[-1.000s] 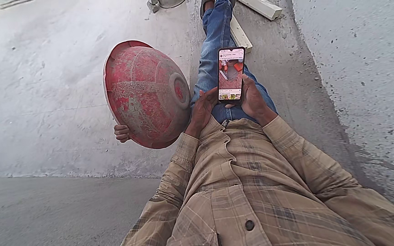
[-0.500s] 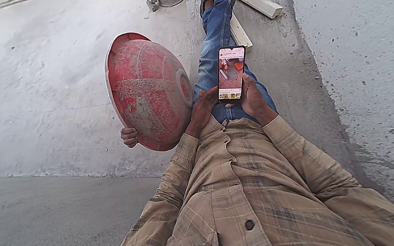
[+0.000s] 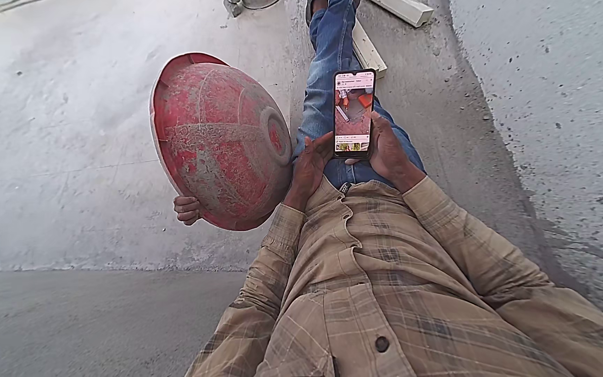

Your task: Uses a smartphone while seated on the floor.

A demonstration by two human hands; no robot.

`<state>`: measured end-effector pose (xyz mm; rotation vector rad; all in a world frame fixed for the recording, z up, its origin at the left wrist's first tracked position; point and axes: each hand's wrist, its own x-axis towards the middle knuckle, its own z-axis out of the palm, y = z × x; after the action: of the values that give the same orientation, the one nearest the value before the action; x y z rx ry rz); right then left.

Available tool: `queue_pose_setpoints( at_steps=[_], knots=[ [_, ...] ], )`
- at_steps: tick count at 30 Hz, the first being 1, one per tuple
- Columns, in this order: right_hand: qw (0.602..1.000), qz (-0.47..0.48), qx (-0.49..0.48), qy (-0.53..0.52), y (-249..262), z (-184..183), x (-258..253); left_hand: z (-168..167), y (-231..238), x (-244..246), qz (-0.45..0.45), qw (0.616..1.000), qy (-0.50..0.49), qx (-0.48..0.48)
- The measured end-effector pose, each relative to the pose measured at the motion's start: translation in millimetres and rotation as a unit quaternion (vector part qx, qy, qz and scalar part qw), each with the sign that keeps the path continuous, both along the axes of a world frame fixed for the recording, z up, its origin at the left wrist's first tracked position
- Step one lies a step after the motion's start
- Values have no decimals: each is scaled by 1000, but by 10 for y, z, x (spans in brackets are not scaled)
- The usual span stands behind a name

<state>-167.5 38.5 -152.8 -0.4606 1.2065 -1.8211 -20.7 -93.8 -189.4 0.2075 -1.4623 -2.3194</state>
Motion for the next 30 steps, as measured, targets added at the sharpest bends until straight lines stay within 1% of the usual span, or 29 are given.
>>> queue_pose_setpoints(
  at_steps=[5, 8, 10, 14, 18, 25, 30],
  knots=[
    [1000, -1, -5, -4, -1, -42, -14, -43, -19, -11, -3, 1000, 6, -2],
    [1000, -1, -7, -5, -1, -21, -7, -112, -72, -77, 3, 1000, 25, 14],
    [1000, -2, -5, -3, -3, -12, -4, -70, -61, -94, 14, 1000, 17, 20],
    [1000, 0, -6, -5, -3, -18, -10, -146, -89, -77, 0, 999, 35, 11],
    [1000, -2, -6, -4, -5, -27, -10, -18, -1, 8, 1, 1000, 8, 2],
    [1000, 0, -4, -3, -3, -19, -7, -10, -2, 10, -3, 1000, 9, -1],
    [1000, -1, -5, -3, -5, -14, -6, -38, -21, -46, 3, 1000, 21, 19]
  ],
)
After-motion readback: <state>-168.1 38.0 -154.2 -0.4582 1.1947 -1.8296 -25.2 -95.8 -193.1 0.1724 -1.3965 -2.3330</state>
